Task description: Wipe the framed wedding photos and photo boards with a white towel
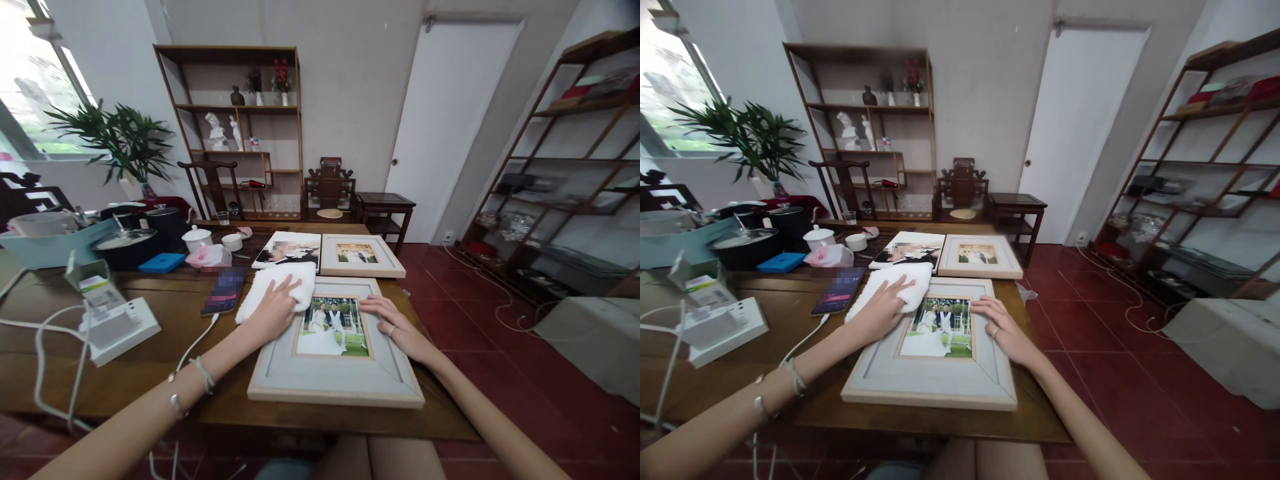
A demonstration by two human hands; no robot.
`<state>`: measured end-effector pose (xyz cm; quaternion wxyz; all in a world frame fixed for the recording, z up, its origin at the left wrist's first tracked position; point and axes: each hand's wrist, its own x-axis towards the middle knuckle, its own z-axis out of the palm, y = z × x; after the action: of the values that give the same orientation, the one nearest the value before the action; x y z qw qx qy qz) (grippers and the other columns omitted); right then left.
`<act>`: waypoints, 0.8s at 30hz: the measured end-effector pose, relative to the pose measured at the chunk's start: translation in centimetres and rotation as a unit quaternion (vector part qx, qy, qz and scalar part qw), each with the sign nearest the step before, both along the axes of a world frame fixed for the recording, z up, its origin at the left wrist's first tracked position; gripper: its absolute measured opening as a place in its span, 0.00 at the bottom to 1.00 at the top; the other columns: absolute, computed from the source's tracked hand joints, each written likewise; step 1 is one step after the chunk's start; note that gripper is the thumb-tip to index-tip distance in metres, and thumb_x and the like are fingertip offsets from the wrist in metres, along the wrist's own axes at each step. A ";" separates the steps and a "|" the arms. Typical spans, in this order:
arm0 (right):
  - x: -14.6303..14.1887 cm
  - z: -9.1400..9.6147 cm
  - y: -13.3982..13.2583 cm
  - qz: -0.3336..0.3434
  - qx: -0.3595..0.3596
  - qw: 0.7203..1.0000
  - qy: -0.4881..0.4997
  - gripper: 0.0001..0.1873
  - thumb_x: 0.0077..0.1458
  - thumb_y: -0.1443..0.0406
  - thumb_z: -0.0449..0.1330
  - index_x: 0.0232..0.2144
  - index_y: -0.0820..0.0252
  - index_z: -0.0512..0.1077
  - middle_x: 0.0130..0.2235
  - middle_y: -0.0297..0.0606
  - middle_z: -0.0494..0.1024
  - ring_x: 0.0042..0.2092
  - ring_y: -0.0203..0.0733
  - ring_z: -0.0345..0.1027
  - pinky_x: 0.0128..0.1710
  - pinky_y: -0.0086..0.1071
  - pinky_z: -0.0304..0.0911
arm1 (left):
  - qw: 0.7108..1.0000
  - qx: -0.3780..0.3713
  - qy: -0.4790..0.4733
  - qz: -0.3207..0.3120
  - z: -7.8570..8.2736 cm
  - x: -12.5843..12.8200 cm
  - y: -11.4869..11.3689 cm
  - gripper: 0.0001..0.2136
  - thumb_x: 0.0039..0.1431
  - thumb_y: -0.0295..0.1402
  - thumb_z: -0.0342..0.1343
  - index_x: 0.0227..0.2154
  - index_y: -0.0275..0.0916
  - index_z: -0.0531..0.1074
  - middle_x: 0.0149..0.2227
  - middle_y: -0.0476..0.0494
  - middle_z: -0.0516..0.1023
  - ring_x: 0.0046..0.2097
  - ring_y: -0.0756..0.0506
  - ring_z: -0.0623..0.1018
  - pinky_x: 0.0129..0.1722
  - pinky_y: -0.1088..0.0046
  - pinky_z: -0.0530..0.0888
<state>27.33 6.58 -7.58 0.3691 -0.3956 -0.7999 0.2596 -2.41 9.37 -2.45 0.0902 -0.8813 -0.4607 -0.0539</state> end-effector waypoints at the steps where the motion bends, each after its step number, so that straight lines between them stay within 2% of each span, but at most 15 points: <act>1: 0.0 0.0 0.0 -0.005 -0.004 1.000 0.001 0.25 0.50 0.73 0.50 0.49 0.50 0.69 0.55 0.37 0.67 0.61 0.49 0.49 0.61 0.53 0.42 | 1.000 -0.008 0.008 0.000 0.2 0.1 -0.3 0.19 0.50 0.18 0.45 0.43 0.35 0.71 0.60 0.39 0.59 0.63 0.37 0.53 0.57 0.50 0.57; 4: 0.0 0.0 0.0 -0.020 -0.016 1.000 0.007 0.28 0.47 0.74 0.50 0.50 0.51 0.67 0.56 0.37 0.66 0.62 0.49 0.48 0.61 0.52 0.41 | 0.998 -0.024 0.054 -0.002 1.1 0.7 -2.2 0.16 0.52 0.19 0.45 0.41 0.33 0.73 0.59 0.36 0.60 0.62 0.37 0.55 0.56 0.51 0.57; 8: 0.0 0.0 0.0 -0.032 -0.028 0.999 0.013 0.29 0.45 0.74 0.49 0.51 0.52 0.66 0.58 0.38 0.63 0.62 0.48 0.47 0.61 0.51 0.40 | 0.989 -0.064 0.132 0.000 2.2 2.0 -6.5 0.11 0.51 0.22 0.50 0.35 0.31 0.76 0.56 0.28 0.63 0.58 0.34 0.63 0.56 0.51 0.56; 11: 0.0 0.1 -0.2 -0.036 -0.033 0.999 0.016 0.29 0.45 0.74 0.49 0.51 0.54 0.66 0.58 0.39 0.63 0.63 0.47 0.46 0.62 0.50 0.40 | 0.981 -0.112 0.156 -0.011 2.2 3.0 -9.7 0.10 0.48 0.27 0.56 0.35 0.32 0.76 0.55 0.25 0.64 0.55 0.31 0.66 0.55 0.49 0.55; 15: -0.2 0.3 -0.4 -0.034 -0.038 0.998 0.022 0.29 0.44 0.74 0.49 0.51 0.54 0.66 0.58 0.40 0.62 0.63 0.48 0.45 0.62 0.49 0.40 | 0.984 -0.125 0.127 -0.023 1.9 3.4 -11.9 0.09 0.53 0.29 0.54 0.35 0.36 0.77 0.56 0.29 0.64 0.55 0.31 0.66 0.54 0.48 0.56; 17: -0.2 0.4 -0.4 -0.033 -0.041 0.998 0.021 0.30 0.44 0.74 0.49 0.51 0.54 0.66 0.58 0.40 0.62 0.63 0.48 0.45 0.61 0.50 0.40 | 0.986 -0.120 0.112 -0.006 1.9 3.4 -11.7 0.10 0.54 0.28 0.52 0.37 0.36 0.77 0.57 0.31 0.62 0.57 0.32 0.64 0.54 0.48 0.57; 19: -0.2 0.3 -0.5 -0.031 -0.042 0.999 0.016 0.30 0.44 0.74 0.49 0.51 0.53 0.66 0.59 0.39 0.61 0.64 0.48 0.44 0.61 0.50 0.40 | 0.989 -0.101 0.105 0.019 2.1 3.3 -10.4 0.12 0.54 0.26 0.51 0.39 0.36 0.76 0.59 0.33 0.59 0.59 0.33 0.61 0.54 0.49 0.58; 24: 0.0 0.0 -0.4 -0.033 -0.034 0.999 0.007 0.31 0.44 0.75 0.48 0.52 0.52 0.64 0.59 0.38 0.60 0.64 0.48 0.44 0.61 0.50 0.40 | 0.994 -0.011 0.088 0.061 1.9 2.5 -4.0 0.15 0.55 0.21 0.46 0.41 0.35 0.73 0.62 0.35 0.52 0.61 0.36 0.57 0.55 0.51 0.58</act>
<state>27.38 6.20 -7.53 0.3697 -0.4324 -0.7744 0.2767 0.13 5.40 -0.52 0.1237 -0.8537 -0.5047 0.0343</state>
